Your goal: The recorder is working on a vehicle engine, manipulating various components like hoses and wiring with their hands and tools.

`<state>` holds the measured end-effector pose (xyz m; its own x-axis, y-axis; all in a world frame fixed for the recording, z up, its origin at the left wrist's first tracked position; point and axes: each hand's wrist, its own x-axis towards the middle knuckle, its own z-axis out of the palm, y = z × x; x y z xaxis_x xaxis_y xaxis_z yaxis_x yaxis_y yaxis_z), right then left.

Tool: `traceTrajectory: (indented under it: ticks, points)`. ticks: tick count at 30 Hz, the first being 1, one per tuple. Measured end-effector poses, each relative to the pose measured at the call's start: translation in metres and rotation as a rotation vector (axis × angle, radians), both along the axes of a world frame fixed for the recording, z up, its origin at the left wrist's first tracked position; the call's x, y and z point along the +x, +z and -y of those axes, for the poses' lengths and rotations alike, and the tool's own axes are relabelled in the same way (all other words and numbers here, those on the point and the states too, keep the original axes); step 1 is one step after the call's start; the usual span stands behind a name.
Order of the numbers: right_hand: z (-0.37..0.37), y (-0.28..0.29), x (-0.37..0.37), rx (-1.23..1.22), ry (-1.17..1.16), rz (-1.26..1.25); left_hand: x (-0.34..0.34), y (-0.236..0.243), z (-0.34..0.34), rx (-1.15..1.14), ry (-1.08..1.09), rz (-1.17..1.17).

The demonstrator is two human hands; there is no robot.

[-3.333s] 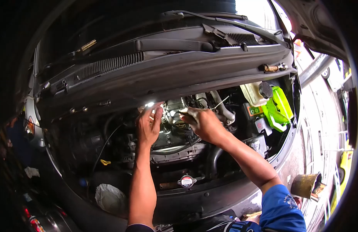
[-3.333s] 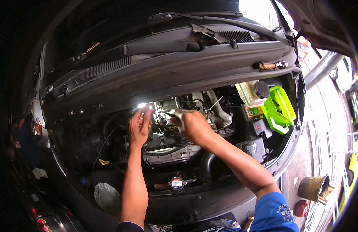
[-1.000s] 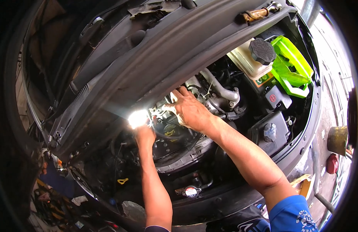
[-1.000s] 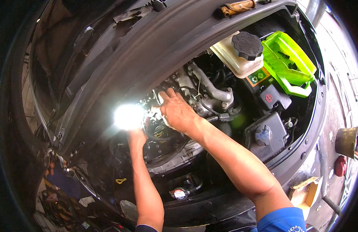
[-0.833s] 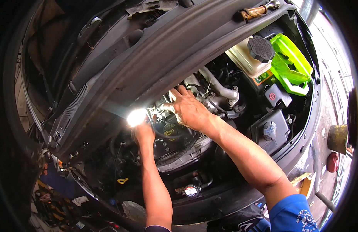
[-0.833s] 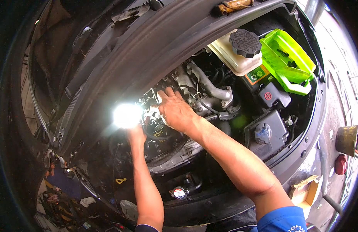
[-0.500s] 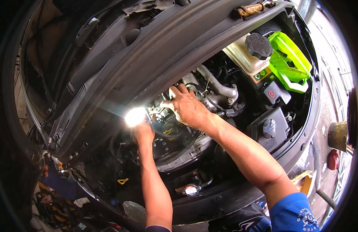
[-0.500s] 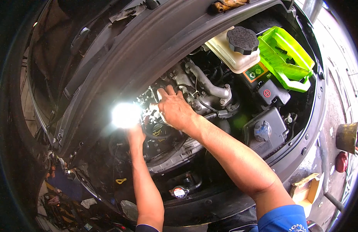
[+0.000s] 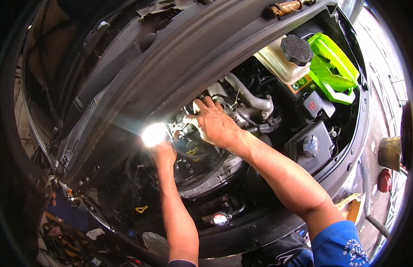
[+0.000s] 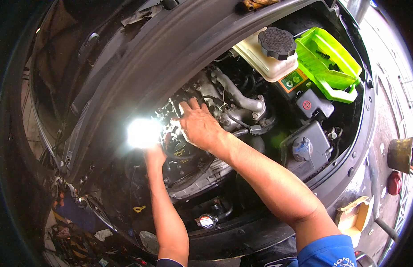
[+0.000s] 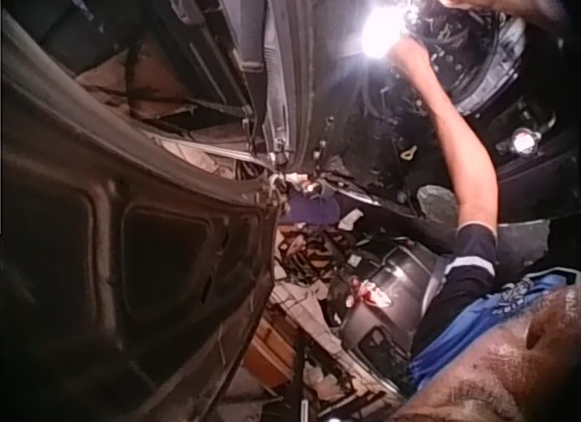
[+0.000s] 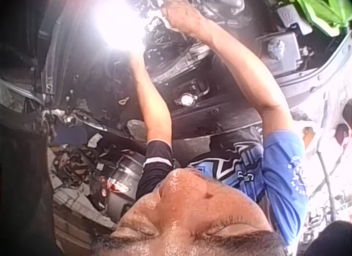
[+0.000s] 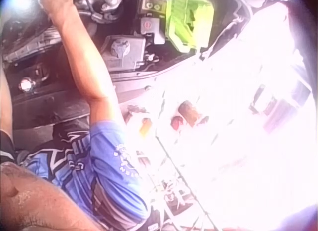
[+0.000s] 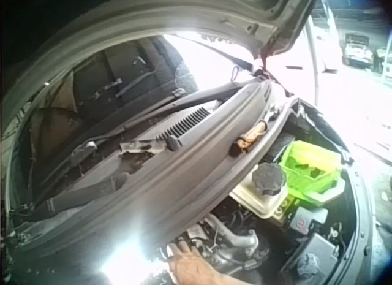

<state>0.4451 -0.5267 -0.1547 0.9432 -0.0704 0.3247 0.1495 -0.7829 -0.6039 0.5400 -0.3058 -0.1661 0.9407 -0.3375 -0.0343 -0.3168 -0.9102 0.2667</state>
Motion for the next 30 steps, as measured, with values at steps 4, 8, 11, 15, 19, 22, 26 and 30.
traceTrajectory:
  ticks: [4,8,11,15,19,22,26,30]
  points:
    - [-0.003,0.005,0.001,0.026,-0.003,0.008,0.003,0.001,-0.005,0.096,-0.112,0.183]
    - [-0.002,0.001,0.002,-0.002,-0.009,-0.006,0.007,-0.004,-0.017,0.067,-0.168,0.045]
    - [-0.005,0.005,0.003,0.009,0.004,-0.045,0.011,-0.008,-0.013,-0.106,-0.058,0.085]
    - [-0.001,0.003,0.002,0.012,-0.028,-0.043,0.013,-0.019,-0.021,-0.049,-0.076,0.094]
    - [-0.003,0.007,0.003,0.046,-0.013,-0.038,0.019,-0.023,-0.026,0.065,-0.207,0.345]
    - [-0.001,0.004,0.001,0.061,-0.024,-0.029,0.017,-0.023,-0.022,0.217,-0.155,0.218]
    - [-0.001,0.006,0.001,0.067,-0.029,-0.042,0.019,-0.021,-0.023,-0.005,0.009,-0.074]
    - [-0.002,0.013,0.002,0.017,-0.019,-0.061,0.017,-0.022,-0.027,0.086,-0.278,0.395]
